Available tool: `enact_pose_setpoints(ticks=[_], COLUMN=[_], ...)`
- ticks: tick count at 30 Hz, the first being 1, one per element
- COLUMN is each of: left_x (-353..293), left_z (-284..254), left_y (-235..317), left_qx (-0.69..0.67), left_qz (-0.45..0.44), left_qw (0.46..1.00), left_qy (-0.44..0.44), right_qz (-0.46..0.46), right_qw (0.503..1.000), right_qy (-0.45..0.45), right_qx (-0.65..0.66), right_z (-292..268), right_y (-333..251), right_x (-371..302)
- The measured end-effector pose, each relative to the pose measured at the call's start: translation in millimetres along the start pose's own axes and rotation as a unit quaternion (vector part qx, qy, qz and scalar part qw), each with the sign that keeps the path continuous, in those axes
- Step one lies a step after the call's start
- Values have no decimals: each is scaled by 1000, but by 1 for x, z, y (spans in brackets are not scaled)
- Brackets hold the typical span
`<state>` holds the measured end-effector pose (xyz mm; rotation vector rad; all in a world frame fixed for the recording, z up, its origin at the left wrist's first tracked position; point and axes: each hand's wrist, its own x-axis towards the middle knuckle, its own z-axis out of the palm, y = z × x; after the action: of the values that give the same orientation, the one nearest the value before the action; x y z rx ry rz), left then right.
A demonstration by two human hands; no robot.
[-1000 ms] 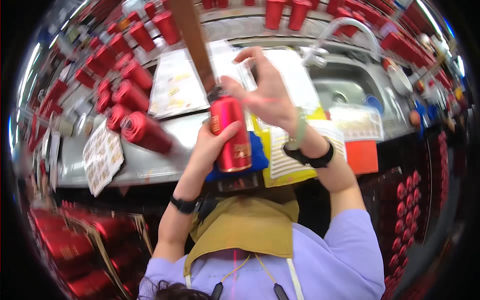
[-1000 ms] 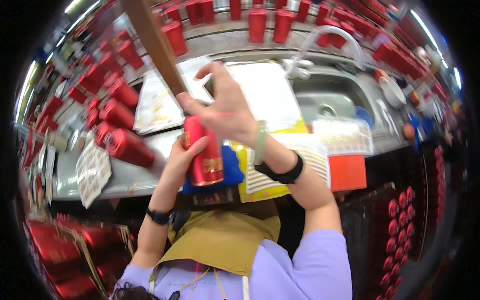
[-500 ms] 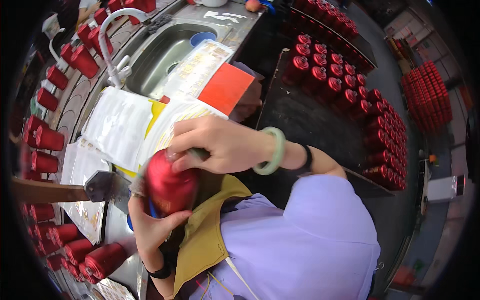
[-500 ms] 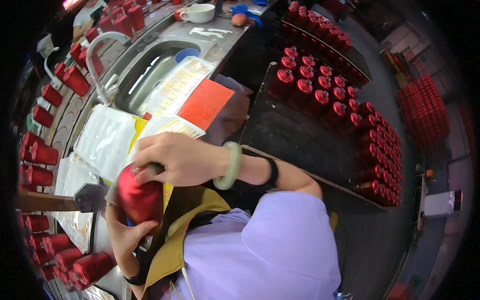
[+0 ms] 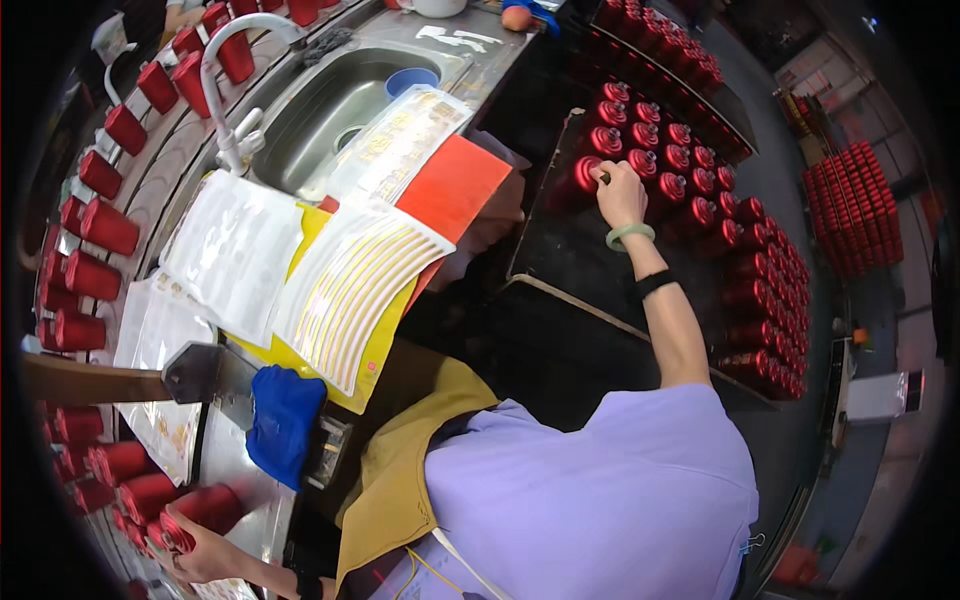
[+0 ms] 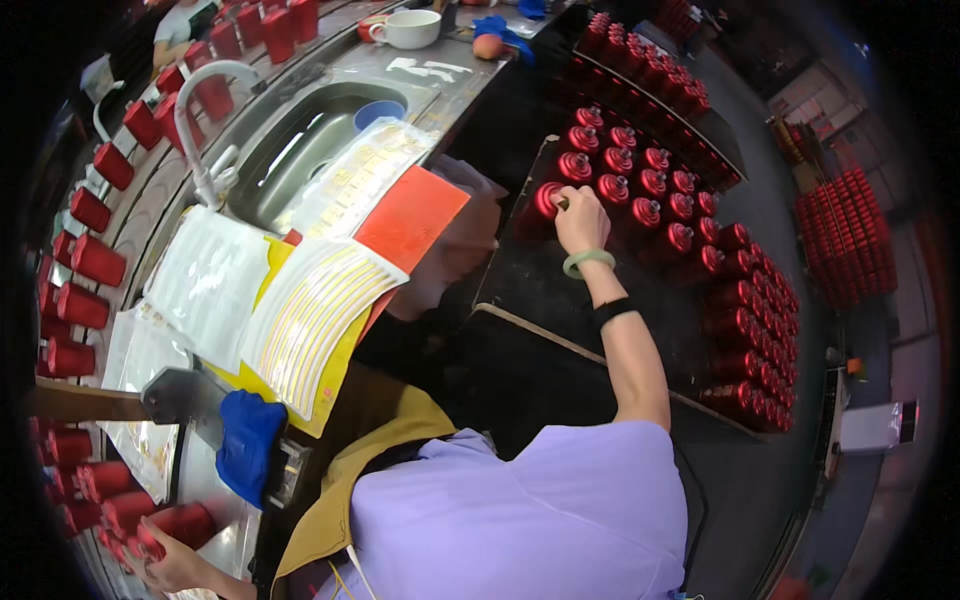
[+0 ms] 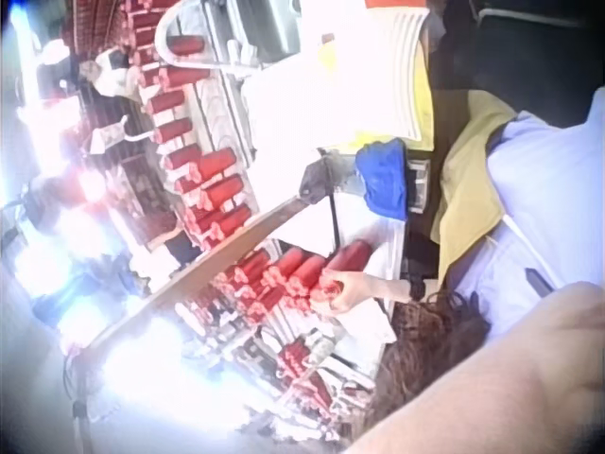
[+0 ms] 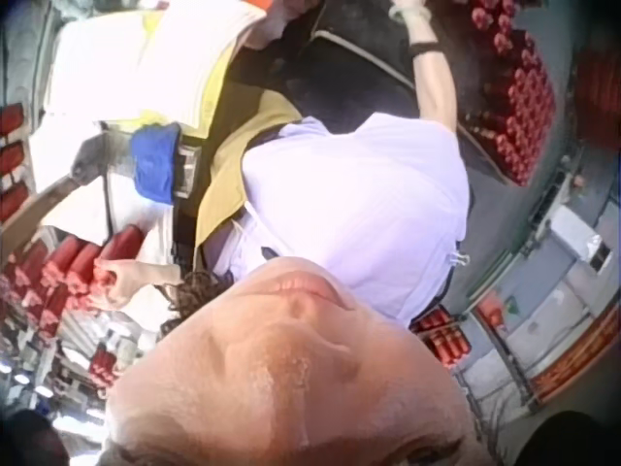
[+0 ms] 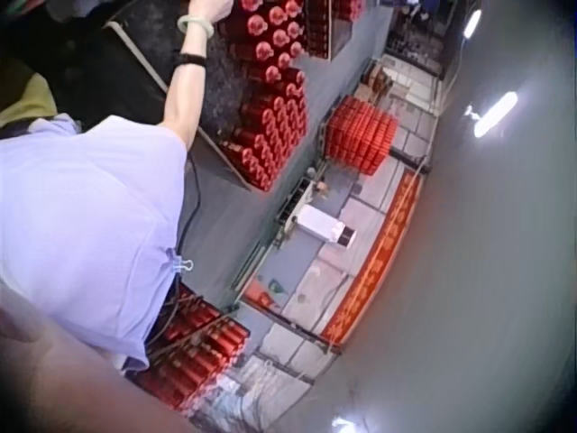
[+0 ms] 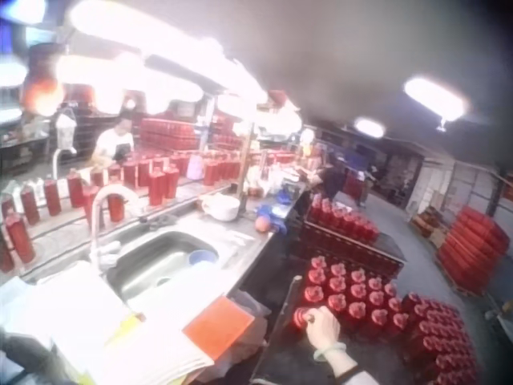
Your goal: Apply decorative and informative stickers and labels to red bottles on a production line.
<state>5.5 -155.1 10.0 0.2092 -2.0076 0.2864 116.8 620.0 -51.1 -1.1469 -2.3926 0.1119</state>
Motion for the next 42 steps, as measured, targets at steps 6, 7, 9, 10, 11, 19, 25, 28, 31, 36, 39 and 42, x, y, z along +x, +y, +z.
enact_pose_setpoints(ticks=[6, 7, 9, 10, 11, 19, 25, 28, 31, 36, 39, 42], left_x=[-34, -32, -48, -54, -58, -63, -51, -44, -22, -18, -18, -17], left_z=[-10, -16, 2, 6, 11, 11, -33, -52, -64, -59, -47, -31], left_y=[5, 18, -9, -6, -3, 6, 62, 104, 149, 166, 167, 168], left_qx=[-166, -179, -101, -97, -156, -173, -519, -647, -677, -721, -697, -694], left_qz=[-248, -303, -364, -371, -333, -311, -393, -500, -504, -515, -507, -495], left_qw=[949, 929, 913, 911, 924, 932, 750, 551, 433, 305, 342, 361], left_qy=[-102, -112, -153, -150, -104, -63, -120, -168, -317, -349, -373, -378], right_qz=[14, 14, 16, 22, 28, -177, -361, -474, -508, -404, -398, -380], right_qw=[997, 996, 993, 993, 992, 984, 836, 676, 584, 592, 592, 608], right_qy=[-25, -17, -23, -24, -38, 33, -203, -355, -401, -517, -517, -538], right_qx=[-72, -86, -113, -115, -116, 2, 361, 438, 490, 469, 474, 444], right_z=[39, 41, 43, 41, 35, -22, -47, -44, -63, -50, -39, -33], right_y=[21, 22, 27, 23, 21, -94, -257, -323, -365, -386, -393, -403], right_x=[24, 28, 34, 37, 37, 29, -73, -139, -194, -220, -221, -217])
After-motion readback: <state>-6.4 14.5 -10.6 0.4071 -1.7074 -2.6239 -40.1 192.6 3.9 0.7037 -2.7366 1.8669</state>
